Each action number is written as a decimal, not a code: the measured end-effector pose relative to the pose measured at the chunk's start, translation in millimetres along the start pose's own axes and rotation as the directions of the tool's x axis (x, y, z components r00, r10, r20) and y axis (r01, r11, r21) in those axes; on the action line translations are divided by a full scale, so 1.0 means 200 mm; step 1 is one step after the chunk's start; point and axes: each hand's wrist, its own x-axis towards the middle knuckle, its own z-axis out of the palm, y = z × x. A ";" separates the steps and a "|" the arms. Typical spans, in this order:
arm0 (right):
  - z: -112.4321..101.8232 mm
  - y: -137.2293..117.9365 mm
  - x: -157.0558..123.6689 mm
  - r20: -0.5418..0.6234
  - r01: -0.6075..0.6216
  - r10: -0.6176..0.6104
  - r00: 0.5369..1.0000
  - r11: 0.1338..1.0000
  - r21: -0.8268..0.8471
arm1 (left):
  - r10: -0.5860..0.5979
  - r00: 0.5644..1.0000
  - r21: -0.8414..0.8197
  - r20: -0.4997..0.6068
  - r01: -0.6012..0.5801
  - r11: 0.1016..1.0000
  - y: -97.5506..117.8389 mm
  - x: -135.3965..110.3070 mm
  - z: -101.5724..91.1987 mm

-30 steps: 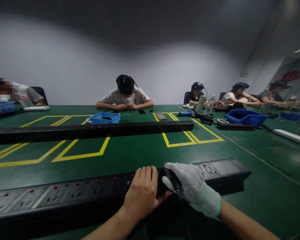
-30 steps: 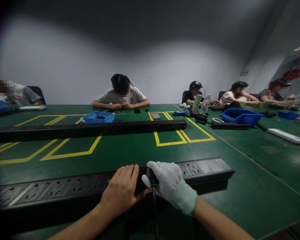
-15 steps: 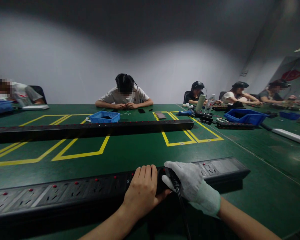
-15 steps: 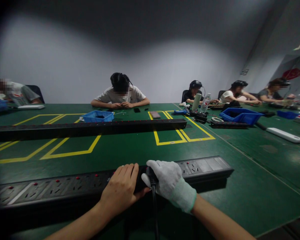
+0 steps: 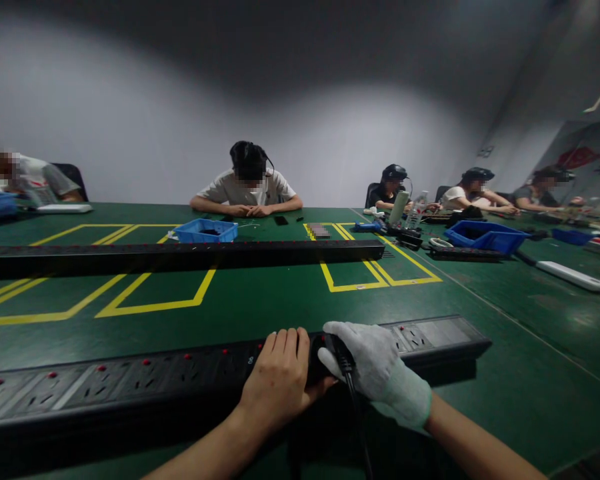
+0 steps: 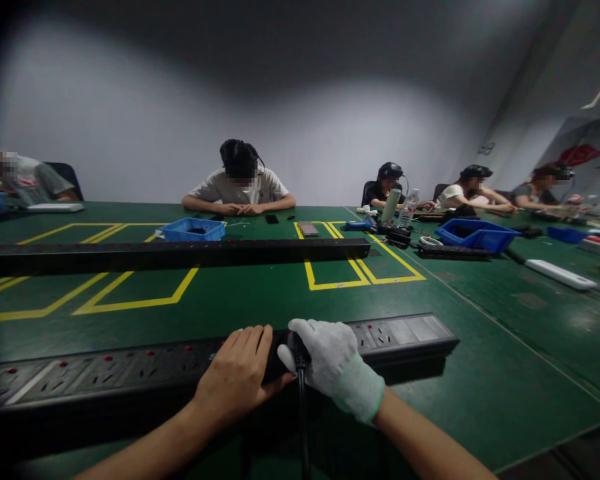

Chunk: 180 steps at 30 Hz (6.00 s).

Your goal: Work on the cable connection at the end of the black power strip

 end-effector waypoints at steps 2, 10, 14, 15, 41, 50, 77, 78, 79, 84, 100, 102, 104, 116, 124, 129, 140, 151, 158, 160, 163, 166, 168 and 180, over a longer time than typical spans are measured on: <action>0.00 0.00 0.00 0.012 -0.014 0.014 1.000 1.000 0.002 | 0.002 1.000 -0.002 -0.002 -0.002 1.000 0.00 0.00 0.00; 0.00 0.00 0.00 -0.069 0.020 -0.020 0.997 1.000 0.012 | -0.011 1.000 0.025 0.006 0.011 1.000 0.00 0.00 0.01; 0.00 0.00 0.00 -0.101 0.016 -0.016 0.995 1.000 -0.003 | -0.015 1.000 0.012 0.017 0.015 1.000 0.01 0.00 0.00; 0.00 0.00 0.00 -0.106 0.017 -0.017 0.994 1.000 -0.002 | -0.015 1.000 0.009 0.016 0.015 1.000 0.01 0.00 0.00; -0.03 0.01 0.01 -0.132 0.066 -0.063 0.989 0.998 0.022 | -0.032 0.999 0.047 -0.009 0.033 0.998 0.02 0.00 0.02; -0.04 0.00 0.00 -0.121 0.096 -0.094 0.988 0.995 0.013 | -0.020 1.000 0.065 0.008 0.019 0.998 0.02 0.00 0.01; -0.03 -0.03 -0.03 -0.156 0.151 -0.142 0.977 0.987 0.052 | -0.009 0.999 0.051 0.053 0.006 0.999 0.01 0.00 0.00; -0.04 -0.03 -0.03 -0.141 0.155 -0.146 0.979 0.986 0.057 | -0.007 0.999 0.054 0.052 0.005 0.999 0.01 0.00 0.00; -0.04 -0.03 -0.03 -0.127 0.158 -0.150 0.981 0.986 0.060 | -0.006 0.999 0.056 0.054 0.003 0.998 0.01 0.00 0.00; -0.03 -0.02 -0.02 -0.073 0.116 -0.112 0.991 0.992 0.057 | -0.013 0.997 0.049 0.079 0.009 0.999 0.01 0.00 -0.01; -0.01 -0.03 -0.02 -0.042 -0.024 0.025 0.999 0.999 0.032 | -0.007 1.000 0.032 -0.013 0.007 0.999 0.01 0.01 0.00; 0.00 -0.03 -0.02 -0.032 -0.049 0.049 0.998 0.999 0.002 | -0.012 1.000 0.035 -0.015 0.013 0.999 0.01 0.01 0.01; 0.01 -0.03 -0.01 -0.009 -0.066 0.065 0.998 0.998 -0.024 | -0.012 1.000 0.033 -0.015 0.013 0.999 0.01 0.00 0.01; 0.05 -0.04 -0.02 -0.066 -0.064 0.053 0.996 0.983 -0.170 | -0.009 1.000 0.021 -0.025 0.009 1.000 0.01 0.00 0.01; -0.04 -0.03 0.05 0.051 0.114 -0.111 0.992 0.992 -0.055 | -0.018 1.000 0.024 0.002 0.018 1.000 0.01 0.00 0.00; -0.04 -0.02 0.05 0.086 0.188 -0.206 0.975 0.965 0.182 | -0.011 1.000 0.030 0.007 0.011 0.999 0.01 0.00 0.00; -0.02 0.00 0.00 0.004 0.168 -0.182 0.983 0.915 0.366 | -0.011 1.000 0.013 0.010 0.011 1.000 0.01 0.00 0.00; -0.04 0.02 0.02 0.039 0.174 -0.210 0.977 0.887 0.428 | -0.013 1.000 -0.005 -0.007 0.013 1.000 0.01 0.00 0.00; -0.04 0.03 0.03 0.053 0.145 -0.176 0.983 0.921 0.361 | -0.010 1.000 0.015 -0.006 0.010 1.000 0.01 0.00 0.00; -0.04 0.04 0.02 0.026 0.159 -0.178 0.984 0.926 0.343 | -0.007 1.000 0.017 -0.008 0.007 1.000 0.01 0.00 0.00; -0.03 0.04 0.02 0.006 0.177 -0.189 0.982 0.931 0.320 | -0.009 1.000 0.020 -0.004 0.009 1.000 0.00 0.00 0.00; -0.03 0.04 0.02 0.003 0.182 -0.193 0.981 0.932 0.314 | -0.013 1.000 0.016 -0.005 0.013 1.000 0.00 0.00 0.00; -0.03 0.04 0.02 -0.005 0.187 -0.196 0.981 0.930 0.316 | -0.012 1.000 0.011 -0.002 0.012 1.000 0.00 0.00 0.00; -0.03 0.04 0.01 -0.039 0.238 -0.236 0.971 0.937 0.255 | -0.012 1.000 0.031 -0.018 0.012 0.999 0.01 0.00 0.00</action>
